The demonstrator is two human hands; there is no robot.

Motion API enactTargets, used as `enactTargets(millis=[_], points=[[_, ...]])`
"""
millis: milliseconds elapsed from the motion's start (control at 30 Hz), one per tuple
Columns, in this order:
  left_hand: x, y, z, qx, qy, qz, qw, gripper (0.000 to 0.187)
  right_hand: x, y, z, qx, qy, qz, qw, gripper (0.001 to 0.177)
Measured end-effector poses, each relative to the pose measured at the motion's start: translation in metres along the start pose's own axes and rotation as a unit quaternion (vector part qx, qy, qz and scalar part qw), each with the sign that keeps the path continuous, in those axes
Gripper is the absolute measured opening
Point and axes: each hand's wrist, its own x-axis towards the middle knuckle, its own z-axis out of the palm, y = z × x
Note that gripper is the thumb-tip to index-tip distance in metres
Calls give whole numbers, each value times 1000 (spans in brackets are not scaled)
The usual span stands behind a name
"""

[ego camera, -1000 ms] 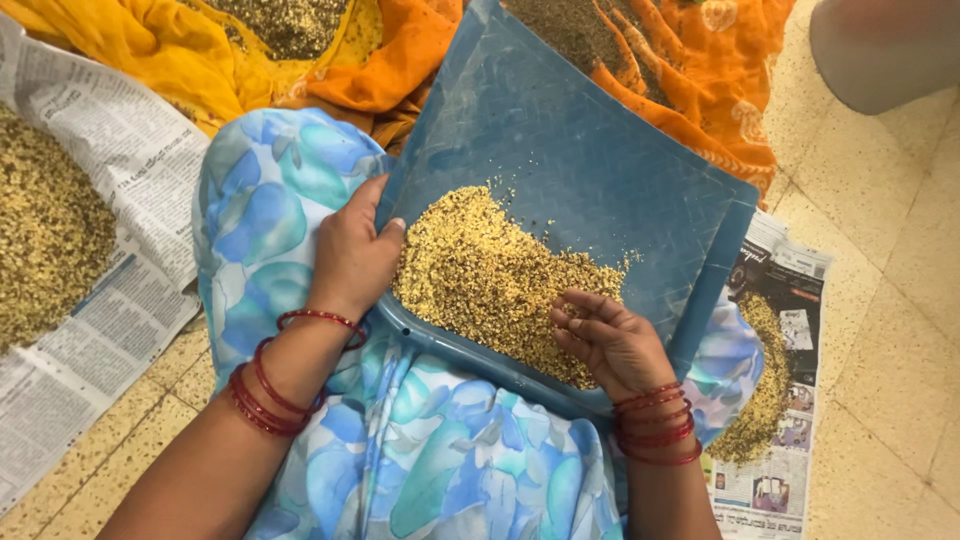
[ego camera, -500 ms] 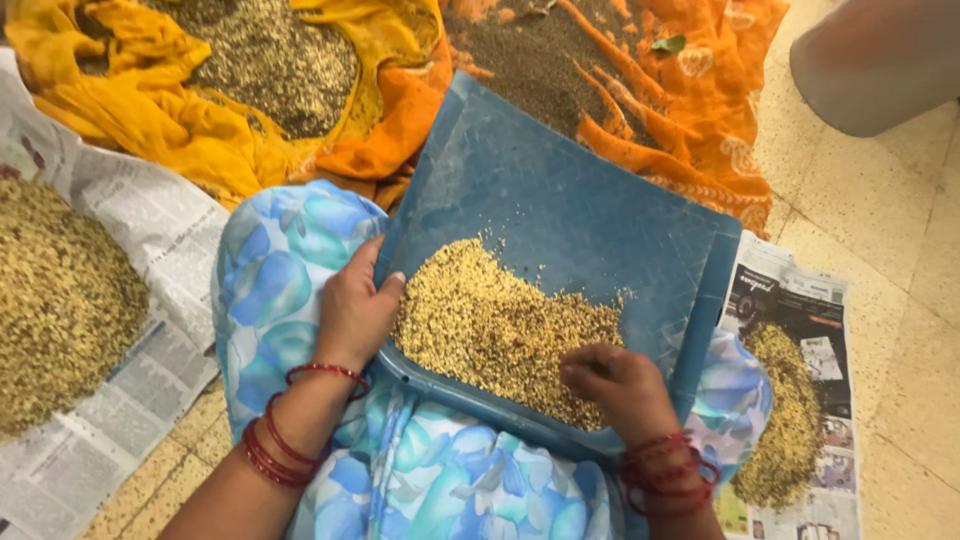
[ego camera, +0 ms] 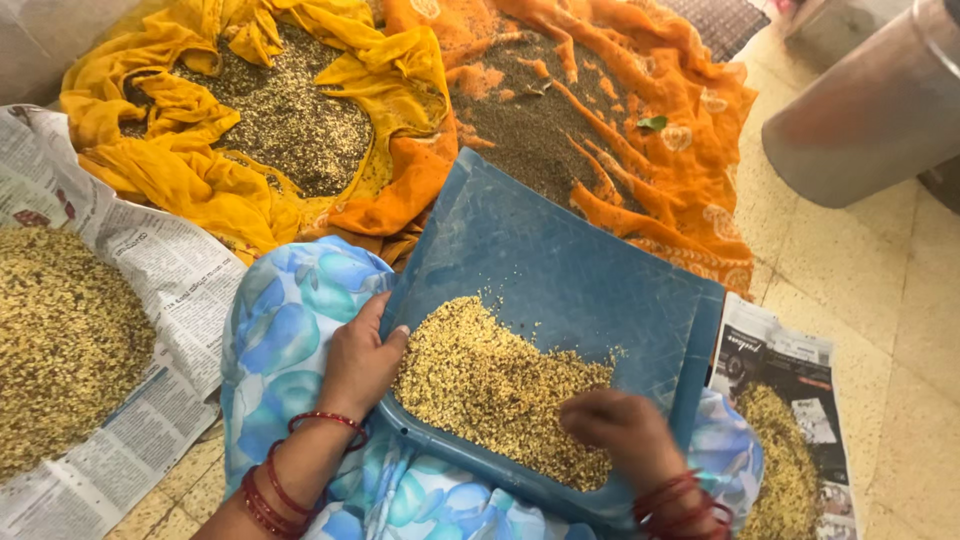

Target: The person sits on the floor and sorts yellow grains in a blue tray by hand, picking out small dark impurities. They then shake the tray to sift the grains and continue picking out debris.

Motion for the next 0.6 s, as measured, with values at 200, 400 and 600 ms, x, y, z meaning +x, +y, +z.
enactTargets(millis=[200,400,600], points=[[2,-2,1,2,9,16,1000,47,11,-25,4,-13,-142,72,987,21],[4,4,2,15,-2,-24,1000,48,27,-20,9,236,-130,104,957,23],[6,1,0,34,-27,-59,997,50,17,-46,-8,324,-19,111,940,25]])
